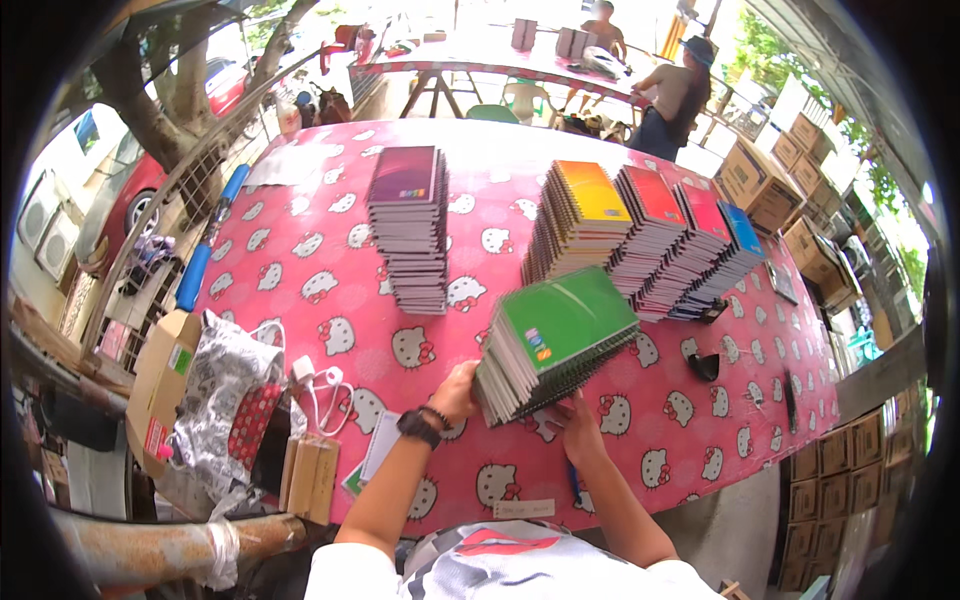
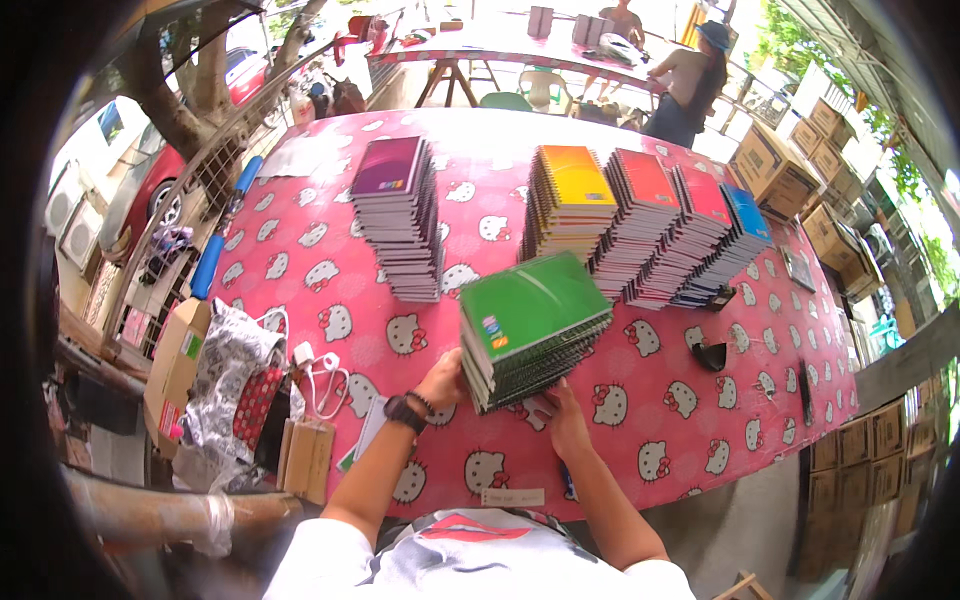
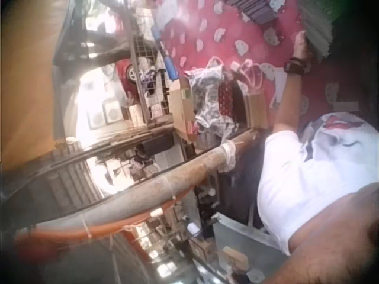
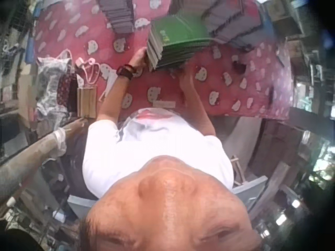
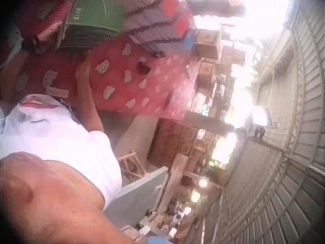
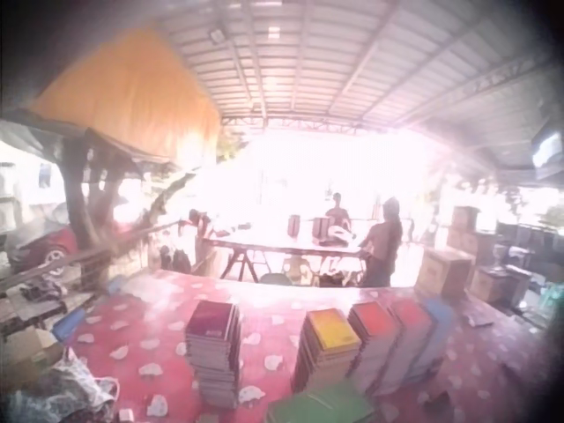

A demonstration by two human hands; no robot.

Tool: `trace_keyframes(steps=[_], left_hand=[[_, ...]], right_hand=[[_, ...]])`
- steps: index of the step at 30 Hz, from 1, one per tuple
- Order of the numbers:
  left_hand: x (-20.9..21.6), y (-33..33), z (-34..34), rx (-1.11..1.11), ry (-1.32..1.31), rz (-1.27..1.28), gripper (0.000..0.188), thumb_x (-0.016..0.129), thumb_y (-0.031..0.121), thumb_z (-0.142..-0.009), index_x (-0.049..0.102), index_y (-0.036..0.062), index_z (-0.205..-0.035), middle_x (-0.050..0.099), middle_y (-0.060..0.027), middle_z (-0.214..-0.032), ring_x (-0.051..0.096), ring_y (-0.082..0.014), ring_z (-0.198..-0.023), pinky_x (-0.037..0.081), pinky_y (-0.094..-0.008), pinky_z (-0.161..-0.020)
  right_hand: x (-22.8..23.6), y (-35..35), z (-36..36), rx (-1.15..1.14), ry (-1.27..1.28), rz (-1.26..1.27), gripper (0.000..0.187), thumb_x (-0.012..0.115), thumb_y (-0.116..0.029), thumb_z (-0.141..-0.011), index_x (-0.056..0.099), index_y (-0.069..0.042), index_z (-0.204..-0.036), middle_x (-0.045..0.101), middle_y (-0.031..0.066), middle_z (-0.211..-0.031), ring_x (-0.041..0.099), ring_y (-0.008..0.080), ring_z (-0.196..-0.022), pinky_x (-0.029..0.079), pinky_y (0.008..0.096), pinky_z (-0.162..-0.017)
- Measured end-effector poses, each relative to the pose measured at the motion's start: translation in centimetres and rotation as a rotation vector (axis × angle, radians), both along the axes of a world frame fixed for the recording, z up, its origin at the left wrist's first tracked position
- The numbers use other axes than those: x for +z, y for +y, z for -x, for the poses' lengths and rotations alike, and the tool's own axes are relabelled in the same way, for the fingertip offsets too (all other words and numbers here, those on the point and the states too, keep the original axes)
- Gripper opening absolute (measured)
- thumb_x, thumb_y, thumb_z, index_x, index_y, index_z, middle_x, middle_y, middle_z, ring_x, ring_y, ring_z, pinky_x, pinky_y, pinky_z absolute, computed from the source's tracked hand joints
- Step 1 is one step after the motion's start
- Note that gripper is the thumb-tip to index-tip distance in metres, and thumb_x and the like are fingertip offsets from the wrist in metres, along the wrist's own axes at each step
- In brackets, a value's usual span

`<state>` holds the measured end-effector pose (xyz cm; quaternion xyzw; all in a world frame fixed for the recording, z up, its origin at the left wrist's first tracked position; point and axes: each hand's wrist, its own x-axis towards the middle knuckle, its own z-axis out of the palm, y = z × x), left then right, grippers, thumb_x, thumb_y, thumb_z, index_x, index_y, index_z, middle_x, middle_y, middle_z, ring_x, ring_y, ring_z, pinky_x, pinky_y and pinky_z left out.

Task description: The person organizes stacks of colorful notebooks by color on a table, gathers a set of notebooks, and places them into a clear plastic bag, then uses a tape dispenser to seal the bag.

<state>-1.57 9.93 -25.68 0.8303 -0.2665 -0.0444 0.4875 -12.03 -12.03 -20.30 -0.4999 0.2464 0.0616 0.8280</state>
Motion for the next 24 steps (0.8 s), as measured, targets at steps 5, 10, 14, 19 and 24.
trace_keyframes(steps=[5,10,14,19,24], left_hand=[[1.3,0.0,3.5,0.189,0.089,0.090,0.064,0.075,0.005,-0.055,0.045,-0.0004,-0.112,0.053,-0.0189,-0.103,0.051,-0.0357,-0.098,0.044,-0.0388,-0.084],[-1.0,-0.2,4.4,0.302,-0.136,-0.061,0.065,0.081,0.013,-0.052,0.049,0.0002,-0.107,0.055,-0.0186,-0.094,0.054,-0.0355,-0.088,0.047,-0.0398,-0.075],[0.3,-3.0,2.1,0.421,-0.098,0.004,0.053,0.080,0.010,-0.055,0.055,0.0011,-0.100,0.057,-0.0164,-0.091,0.057,-0.0330,-0.082,0.049,-0.0379,-0.069],[1.0,-4.3,-2.0,0.511,-0.131,0.009,0.065,0.078,0.007,-0.054,0.049,0.0024,-0.111,0.057,-0.0162,-0.090,0.055,-0.0346,-0.085,0.047,-0.0396,-0.073],[-0.8,-3.8,-6.3,0.532,-0.162,-0.024,0.068,0.074,0.001,-0.056,0.047,0.0037,-0.119,0.057,-0.0162,-0.091,0.055,-0.0336,-0.086,0.047,-0.0391,-0.073]], right_hand=[[-0.1,-1.1,-4.4,0.200,-0.047,0.078,0.060,0.039,-0.053,-0.088,0.036,-0.011,-0.131,0.045,0.0079,-0.127,0.042,0.0228,-0.116,0.031,0.0416,-0.095],[2.3,1.4,-9.8,0.246,-0.021,-0.032,0.061,0.040,-0.051,-0.090,0.031,-0.011,-0.135,0.042,0.0056,-0.131,0.042,0.0184,-0.116,0.033,0.0345,-0.095],[-0.9,1.1,-13.8,0.285,-0.273,-0.163,0.057,0.038,-0.046,-0.092,0.034,-0.007,-0.133,0.047,0.0049,-0.126,0.045,0.0158,-0.112,0.035,0.0294,-0.094],[-1.8,1.1,-14.7,0.195,-0.371,-0.028,0.055,0.039,-0.038,-0.093,0.033,-0.001,-0.134,0.046,0.0099,-0.128,0.041,0.0163,-0.117,0.030,0.0291,-0.100],[-2.6,1.5,-14.1,0.140,-0.289,0.292,0.050,0.046,-0.022,-0.091,0.034,0.000,-0.133,0.043,0.0110,-0.131,0.038,0.0172,-0.122,0.027,0.0268,-0.102]])
